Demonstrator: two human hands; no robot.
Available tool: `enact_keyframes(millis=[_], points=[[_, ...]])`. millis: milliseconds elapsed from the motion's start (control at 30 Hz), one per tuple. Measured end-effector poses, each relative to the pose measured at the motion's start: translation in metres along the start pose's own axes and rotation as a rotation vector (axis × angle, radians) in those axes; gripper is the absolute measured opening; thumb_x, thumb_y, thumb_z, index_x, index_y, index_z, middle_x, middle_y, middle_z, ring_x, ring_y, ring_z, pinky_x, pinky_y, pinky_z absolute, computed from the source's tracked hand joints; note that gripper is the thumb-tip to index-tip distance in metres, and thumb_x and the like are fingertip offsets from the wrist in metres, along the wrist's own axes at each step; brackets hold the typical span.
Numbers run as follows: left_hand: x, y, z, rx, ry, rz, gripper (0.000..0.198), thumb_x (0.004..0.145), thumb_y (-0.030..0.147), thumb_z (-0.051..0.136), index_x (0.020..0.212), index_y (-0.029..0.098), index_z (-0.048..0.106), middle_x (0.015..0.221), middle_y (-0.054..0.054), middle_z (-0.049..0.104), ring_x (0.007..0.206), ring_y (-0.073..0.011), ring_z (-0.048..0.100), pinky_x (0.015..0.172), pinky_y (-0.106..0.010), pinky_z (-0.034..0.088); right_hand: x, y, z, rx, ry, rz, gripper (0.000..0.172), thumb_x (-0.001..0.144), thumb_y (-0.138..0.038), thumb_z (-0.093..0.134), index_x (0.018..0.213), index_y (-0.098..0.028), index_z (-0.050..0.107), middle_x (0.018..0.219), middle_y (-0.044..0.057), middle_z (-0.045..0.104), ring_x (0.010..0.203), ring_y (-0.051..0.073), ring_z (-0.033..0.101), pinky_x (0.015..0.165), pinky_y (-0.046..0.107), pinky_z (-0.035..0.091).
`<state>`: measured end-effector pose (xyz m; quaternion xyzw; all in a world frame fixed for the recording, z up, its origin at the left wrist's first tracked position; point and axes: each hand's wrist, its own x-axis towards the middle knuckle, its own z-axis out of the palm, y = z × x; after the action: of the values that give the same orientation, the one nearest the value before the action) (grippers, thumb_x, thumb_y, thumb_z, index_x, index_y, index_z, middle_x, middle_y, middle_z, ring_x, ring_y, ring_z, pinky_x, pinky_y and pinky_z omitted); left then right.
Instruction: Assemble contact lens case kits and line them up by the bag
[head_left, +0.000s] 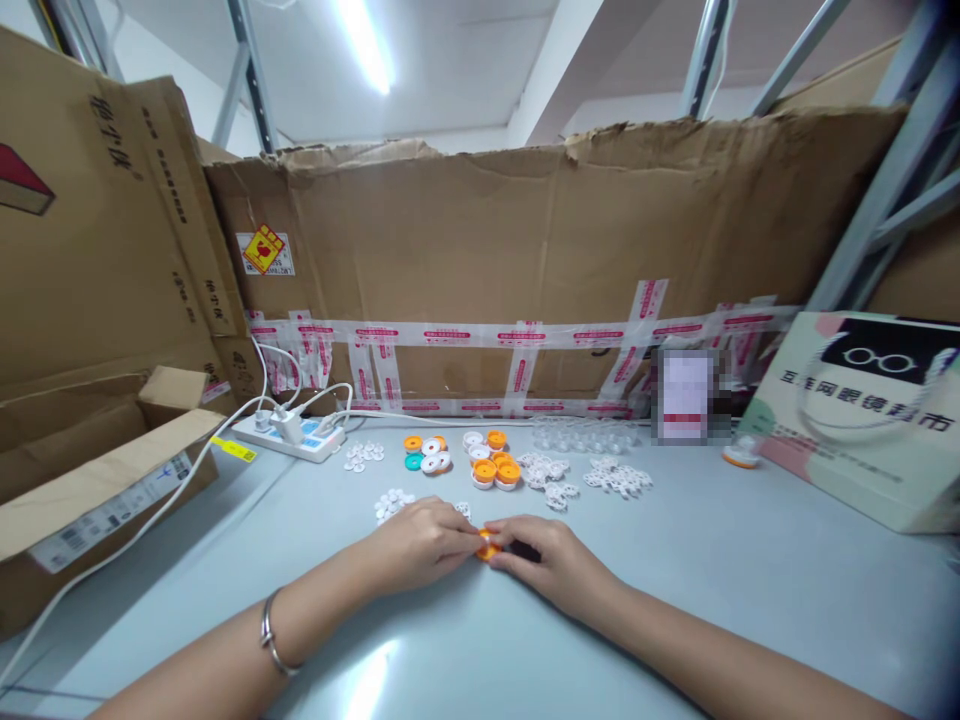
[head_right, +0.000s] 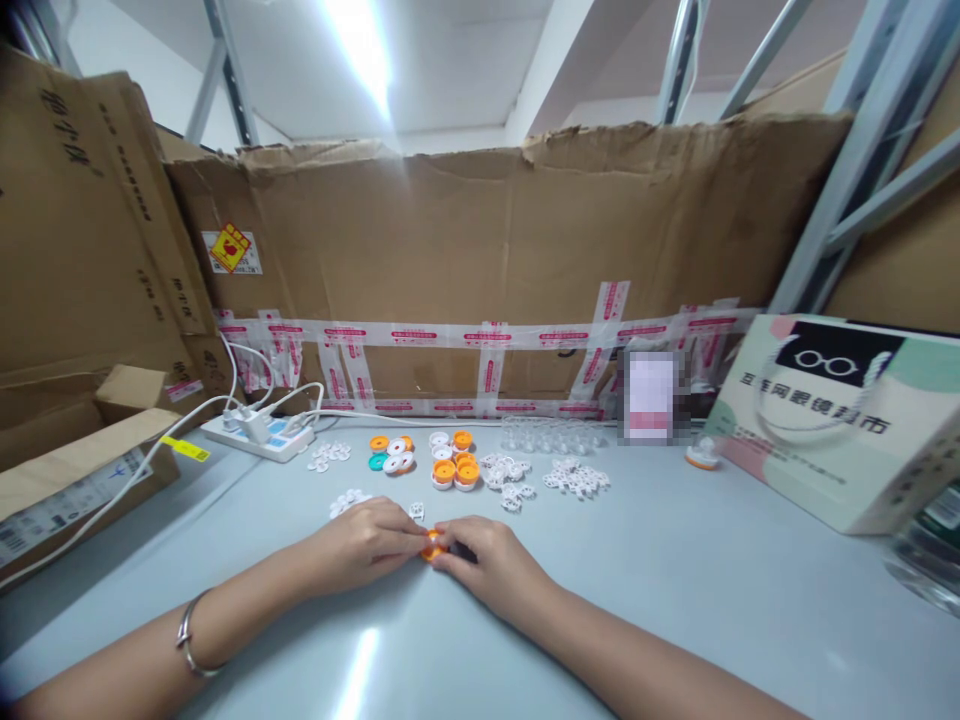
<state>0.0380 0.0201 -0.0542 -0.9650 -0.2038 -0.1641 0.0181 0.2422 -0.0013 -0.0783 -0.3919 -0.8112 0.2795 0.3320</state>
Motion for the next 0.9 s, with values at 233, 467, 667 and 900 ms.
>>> enact_keyframes(millis=[233,467,667,900], points=[[-0.0003,0.0012,-0.0008,0.015,0.005,0.005,0.024,0.087,0.018,0.043,0.097,0.019,0.064,0.083,-0.007,0.069,0.076,-0.0168,0.062,0.069,-0.028,0.044,0.0,0.002,0.0008,-0.028,-0.001,-0.031,0.008,0.078,-0.025,0.057,0.076,-0.022,0.064,0.094,0.006,0.07,0.094,0.021,0.062,0.082,0.034,0.048],[-0.0018,0.002,-0.0009,0.052,-0.007,0.015,0.024,0.087,0.018,0.043,0.098,0.019,0.064,0.083,-0.007,0.068,0.076,-0.0171,0.061,0.069,-0.028,0.043,-0.0012,0.0016,0.0011,-0.11,-0.032,-0.1,0.013,0.082,-0.025,0.053,0.083,-0.02,0.064,0.096,0.007,0.069,0.095,0.021,0.062,0.082,0.033,0.048],[-0.0029,0.0042,-0.0015,0.078,-0.005,0.034,0.022,0.084,0.016,0.046,0.097,0.018,0.064,0.085,-0.006,0.067,0.076,-0.0174,0.061,0.069,-0.029,0.043,-0.0015,-0.0002,0.0013,-0.172,-0.056,-0.137,0.016,0.084,-0.025,0.05,0.088,-0.02,0.064,0.099,0.009,0.069,0.094,0.021,0.062,0.083,0.034,0.048],[-0.0042,0.0043,0.0006,0.092,0.016,0.046,0.02,0.084,0.017,0.046,0.093,0.019,0.064,0.083,-0.005,0.066,0.075,-0.0159,0.06,0.069,-0.028,0.043,-0.0005,0.0006,0.0031,-0.207,-0.043,-0.164,0.017,0.084,-0.024,0.049,0.086,-0.019,0.065,0.098,0.009,0.069,0.094,0.02,0.062,0.082,0.033,0.049]])
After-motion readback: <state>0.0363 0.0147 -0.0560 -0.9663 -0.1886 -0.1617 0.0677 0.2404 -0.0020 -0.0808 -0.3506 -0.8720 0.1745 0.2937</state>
